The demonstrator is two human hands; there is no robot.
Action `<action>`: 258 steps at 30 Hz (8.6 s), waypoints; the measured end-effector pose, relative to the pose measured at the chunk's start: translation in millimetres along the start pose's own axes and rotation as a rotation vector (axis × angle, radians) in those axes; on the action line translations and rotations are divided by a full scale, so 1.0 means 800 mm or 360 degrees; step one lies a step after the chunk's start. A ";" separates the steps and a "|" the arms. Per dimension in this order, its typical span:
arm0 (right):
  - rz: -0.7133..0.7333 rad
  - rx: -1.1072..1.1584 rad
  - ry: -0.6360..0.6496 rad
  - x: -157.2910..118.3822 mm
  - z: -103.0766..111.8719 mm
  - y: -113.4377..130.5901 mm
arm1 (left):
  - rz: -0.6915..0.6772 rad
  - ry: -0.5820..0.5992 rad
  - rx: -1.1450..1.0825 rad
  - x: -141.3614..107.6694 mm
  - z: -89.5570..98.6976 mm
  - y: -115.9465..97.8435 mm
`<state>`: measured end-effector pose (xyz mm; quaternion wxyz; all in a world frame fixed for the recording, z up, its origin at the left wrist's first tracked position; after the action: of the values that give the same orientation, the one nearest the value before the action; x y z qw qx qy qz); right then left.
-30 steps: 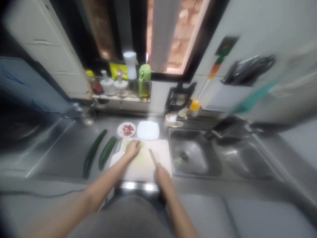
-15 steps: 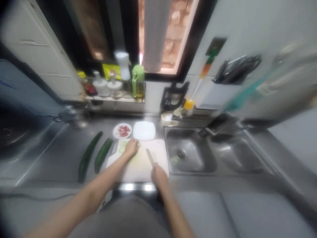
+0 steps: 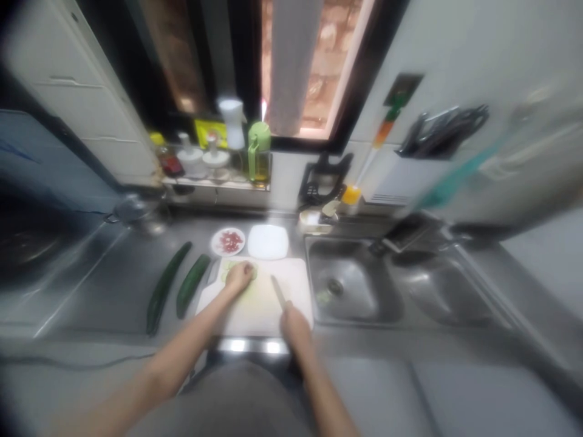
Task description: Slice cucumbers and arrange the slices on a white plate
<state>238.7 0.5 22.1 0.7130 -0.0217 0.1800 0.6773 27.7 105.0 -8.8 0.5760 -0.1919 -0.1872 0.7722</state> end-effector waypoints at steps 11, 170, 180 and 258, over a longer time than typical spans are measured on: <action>0.0090 -0.0047 -0.0002 -0.001 0.003 0.005 | 0.0127 0.0004 -0.0191 -0.054 -0.002 0.051; 0.0834 -0.0443 0.0204 0.011 -0.015 0.070 | 0.0097 -0.0063 -0.0075 -0.047 -0.008 0.085; 0.0835 -0.0410 0.0172 0.010 -0.011 0.078 | 0.0125 -0.0067 -0.0088 -0.049 -0.004 0.081; 0.0097 -0.0058 -0.0057 0.012 -0.002 0.018 | 0.0242 -0.0370 0.0039 -0.035 0.035 0.114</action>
<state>224.1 10.7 20.9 0.6946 -0.0169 0.1555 0.7022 -53.9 51.6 -28.8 0.4925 -0.1077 -0.2283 0.8329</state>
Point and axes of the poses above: each hand's wrist, its own x-axis towards the middle knuckle, its own z-axis out of the back of the hand, y = z × x, the point moved 4 cm from there along x, towards the middle knuckle, and after that the axes turned 11 degrees about -y, right-handed, at the moved point
